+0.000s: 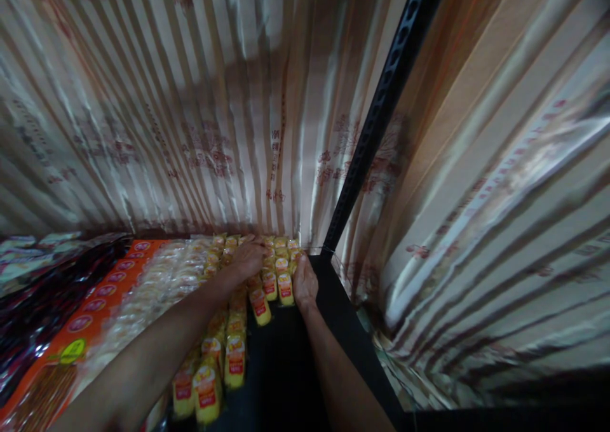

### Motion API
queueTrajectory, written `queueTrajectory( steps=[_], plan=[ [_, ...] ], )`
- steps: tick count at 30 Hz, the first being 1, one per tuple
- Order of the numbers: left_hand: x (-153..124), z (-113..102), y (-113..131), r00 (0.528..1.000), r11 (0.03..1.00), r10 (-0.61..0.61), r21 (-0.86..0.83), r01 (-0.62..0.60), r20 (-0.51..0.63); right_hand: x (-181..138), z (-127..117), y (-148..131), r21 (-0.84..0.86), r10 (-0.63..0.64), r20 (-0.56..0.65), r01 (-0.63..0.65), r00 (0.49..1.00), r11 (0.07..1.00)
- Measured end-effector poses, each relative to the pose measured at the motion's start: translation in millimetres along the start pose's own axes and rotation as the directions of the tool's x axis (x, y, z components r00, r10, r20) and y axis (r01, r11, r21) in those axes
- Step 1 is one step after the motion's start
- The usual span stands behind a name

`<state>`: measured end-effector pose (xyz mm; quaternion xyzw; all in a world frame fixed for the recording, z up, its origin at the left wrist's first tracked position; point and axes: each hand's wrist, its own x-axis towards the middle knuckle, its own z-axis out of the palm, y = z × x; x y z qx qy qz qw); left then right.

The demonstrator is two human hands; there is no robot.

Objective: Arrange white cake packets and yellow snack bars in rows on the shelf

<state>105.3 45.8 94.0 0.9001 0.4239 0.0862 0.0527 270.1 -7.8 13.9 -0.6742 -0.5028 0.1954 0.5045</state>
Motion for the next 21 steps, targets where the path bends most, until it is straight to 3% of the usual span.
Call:
queueTrajectory(
  steps=[5,10,13,17,21],
  plan=[
    [4,2,-1,0.996,0.998,-0.009,-0.055,0.005,-0.083,0,1,1,0.003,0.004,-0.003,-0.004,1.0,1.0],
    [7,-3,-4,1.0,0.995,0.025,-0.092,-0.026,-0.012,0,1,3,-0.006,-0.004,-0.009,0.004,1.0,1.0],
    [5,-10,-2,0.999,0.993,-0.01,-0.12,0.005,-0.037,-1,1,2,-0.014,-0.012,-0.013,0.012,1.0,1.0],
    [-14,-22,13,0.971,0.981,-0.127,-0.169,0.093,-0.202,0,2,2,-0.02,-0.019,-0.008,0.019,1.0,1.0],
    [-53,-36,47,0.98,0.953,-0.134,-0.289,0.087,-0.147,1,2,2,-0.013,-0.032,-0.005,0.032,0.999,0.999]
  ],
)
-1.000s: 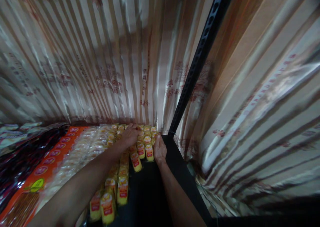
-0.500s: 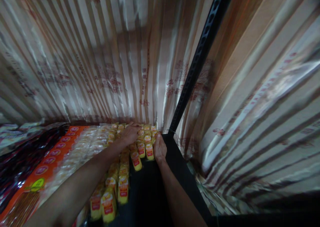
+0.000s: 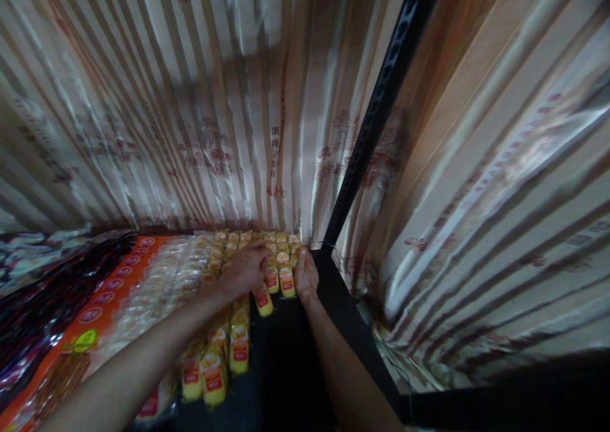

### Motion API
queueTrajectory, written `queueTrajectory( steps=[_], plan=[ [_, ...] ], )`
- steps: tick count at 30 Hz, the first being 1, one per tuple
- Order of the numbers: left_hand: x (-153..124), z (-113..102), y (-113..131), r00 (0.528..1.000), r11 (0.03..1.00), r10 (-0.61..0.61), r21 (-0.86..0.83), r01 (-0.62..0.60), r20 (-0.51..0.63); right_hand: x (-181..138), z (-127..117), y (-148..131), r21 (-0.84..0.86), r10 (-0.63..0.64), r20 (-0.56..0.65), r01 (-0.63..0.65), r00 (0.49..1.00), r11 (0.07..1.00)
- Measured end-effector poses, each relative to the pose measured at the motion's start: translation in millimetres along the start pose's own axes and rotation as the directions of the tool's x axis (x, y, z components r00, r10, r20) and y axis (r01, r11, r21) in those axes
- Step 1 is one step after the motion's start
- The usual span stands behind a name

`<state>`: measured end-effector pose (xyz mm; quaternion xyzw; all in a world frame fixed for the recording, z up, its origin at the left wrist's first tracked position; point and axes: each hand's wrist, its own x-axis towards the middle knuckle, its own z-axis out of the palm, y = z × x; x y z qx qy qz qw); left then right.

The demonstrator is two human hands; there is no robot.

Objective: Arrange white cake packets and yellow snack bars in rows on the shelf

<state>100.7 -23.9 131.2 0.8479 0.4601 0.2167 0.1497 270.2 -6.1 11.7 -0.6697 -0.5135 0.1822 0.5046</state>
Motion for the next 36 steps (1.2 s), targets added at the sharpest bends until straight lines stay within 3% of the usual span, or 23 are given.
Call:
queueTrajectory(
  steps=[6,9,12,15,16,19,21,24,27,31,36],
  plan=[
    [-74,-3,51,0.991,0.984,0.005,-0.175,0.018,0.135,5,-9,-2,0.097,0.068,0.049,-0.072,0.997,0.993],
    [-106,18,60,0.986,0.955,-0.04,-0.285,0.086,0.164,6,-14,-5,0.089,0.111,0.037,-0.114,0.993,0.99],
    [-130,53,66,0.987,0.89,-0.141,-0.428,0.158,0.072,-4,-21,-13,0.052,0.071,-0.083,-0.067,0.994,0.996],
    [-141,85,78,0.912,0.733,-0.405,-0.575,0.363,0.06,-32,-29,-24,0.04,-0.02,-0.247,0.031,0.969,0.999],
    [-142,93,84,0.886,0.685,-0.46,-0.612,0.396,0.059,-45,-31,-28,0.036,-0.059,-0.242,0.07,0.968,0.997],
    [-145,107,96,0.804,0.532,-0.587,-0.706,0.468,0.091,-82,-32,-35,0.067,-0.167,-0.084,0.173,0.982,0.983],
    [-150,111,99,0.78,0.476,-0.62,-0.751,0.458,0.084,-102,-27,-37,0.038,-0.202,0.034,0.201,0.979,0.979],
    [-164,114,93,0.809,0.503,-0.588,-0.779,0.375,0.01,-120,-16,-36,-0.069,-0.204,0.159,0.217,0.966,0.974],
    [-181,114,79,0.825,0.555,-0.561,-0.769,0.316,-0.066,-129,-5,-35,-0.187,-0.179,0.207,0.219,0.962,0.958],
    [-198,115,64,0.835,0.627,-0.527,-0.736,0.256,-0.159,-135,7,-38,-0.202,-0.127,0.205,0.169,0.971,0.965],
    [-204,115,56,0.867,0.638,-0.463,-0.748,0.18,-0.186,-136,18,-44,-0.19,-0.105,0.18,0.139,0.978,0.972]
  ],
)
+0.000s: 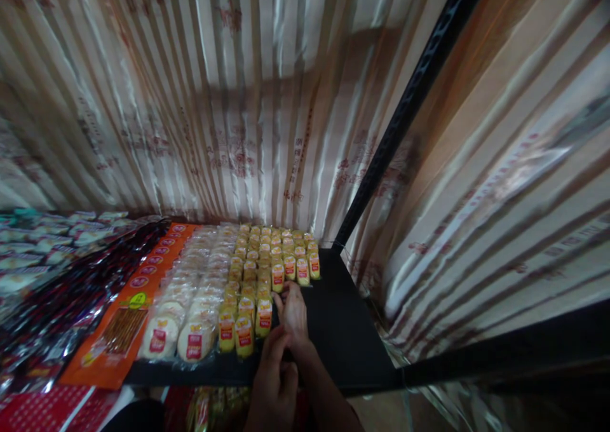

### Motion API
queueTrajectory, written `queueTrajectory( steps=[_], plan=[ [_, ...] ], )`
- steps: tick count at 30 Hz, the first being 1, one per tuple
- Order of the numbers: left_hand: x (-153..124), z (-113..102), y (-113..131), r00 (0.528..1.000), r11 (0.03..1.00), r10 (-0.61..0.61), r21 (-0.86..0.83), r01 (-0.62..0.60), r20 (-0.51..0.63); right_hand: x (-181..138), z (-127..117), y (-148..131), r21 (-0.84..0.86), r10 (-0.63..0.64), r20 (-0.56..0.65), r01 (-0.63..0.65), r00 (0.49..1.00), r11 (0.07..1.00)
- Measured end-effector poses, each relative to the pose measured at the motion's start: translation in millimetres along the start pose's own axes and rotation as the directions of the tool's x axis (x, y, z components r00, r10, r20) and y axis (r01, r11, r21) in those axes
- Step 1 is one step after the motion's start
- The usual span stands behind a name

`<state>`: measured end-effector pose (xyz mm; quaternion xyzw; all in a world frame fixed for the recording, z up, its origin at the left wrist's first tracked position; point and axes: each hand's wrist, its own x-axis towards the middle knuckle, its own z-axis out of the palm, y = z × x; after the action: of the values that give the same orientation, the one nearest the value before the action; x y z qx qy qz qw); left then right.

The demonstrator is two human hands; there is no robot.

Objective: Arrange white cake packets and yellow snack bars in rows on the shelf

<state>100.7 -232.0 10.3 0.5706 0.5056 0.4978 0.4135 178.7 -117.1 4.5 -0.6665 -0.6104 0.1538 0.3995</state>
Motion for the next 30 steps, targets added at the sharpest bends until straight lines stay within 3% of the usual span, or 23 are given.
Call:
queueTrajectory(
  steps=[7,12,17,22,26,28,30],
  plan=[
    [9,-23,22,0.996,0.998,-0.033,0.051,0.029,0.079,1,4,0,-0.109,0.0,0.009,0.001,1.0,0.994],
    [9,-28,32,0.997,0.997,-0.048,0.071,0.044,0.057,3,3,-1,-0.128,-0.027,-0.009,0.025,1.0,0.991],
    [-2,-25,35,0.996,0.993,-0.067,0.098,0.062,0.052,-1,-1,-2,-0.03,-0.069,-0.045,0.068,0.997,0.997],
    [-27,-22,38,0.979,0.982,-0.154,0.133,0.136,0.137,-11,-13,-8,0.063,-0.041,-0.123,0.049,0.992,0.997],
    [-52,-24,30,0.96,0.974,-0.204,0.138,0.179,0.192,-38,-32,-18,0.132,0.042,-0.142,-0.023,0.989,0.991],
    [-65,-28,18,0.963,0.965,-0.234,0.154,0.213,0.136,-64,-39,-24,0.211,0.084,-0.124,-0.056,0.989,0.976],
    [-76,-34,1,0.933,0.925,-0.343,0.21,0.317,0.105,-96,-41,-29,0.29,0.113,-0.084,-0.084,0.99,0.953]
  ],
)
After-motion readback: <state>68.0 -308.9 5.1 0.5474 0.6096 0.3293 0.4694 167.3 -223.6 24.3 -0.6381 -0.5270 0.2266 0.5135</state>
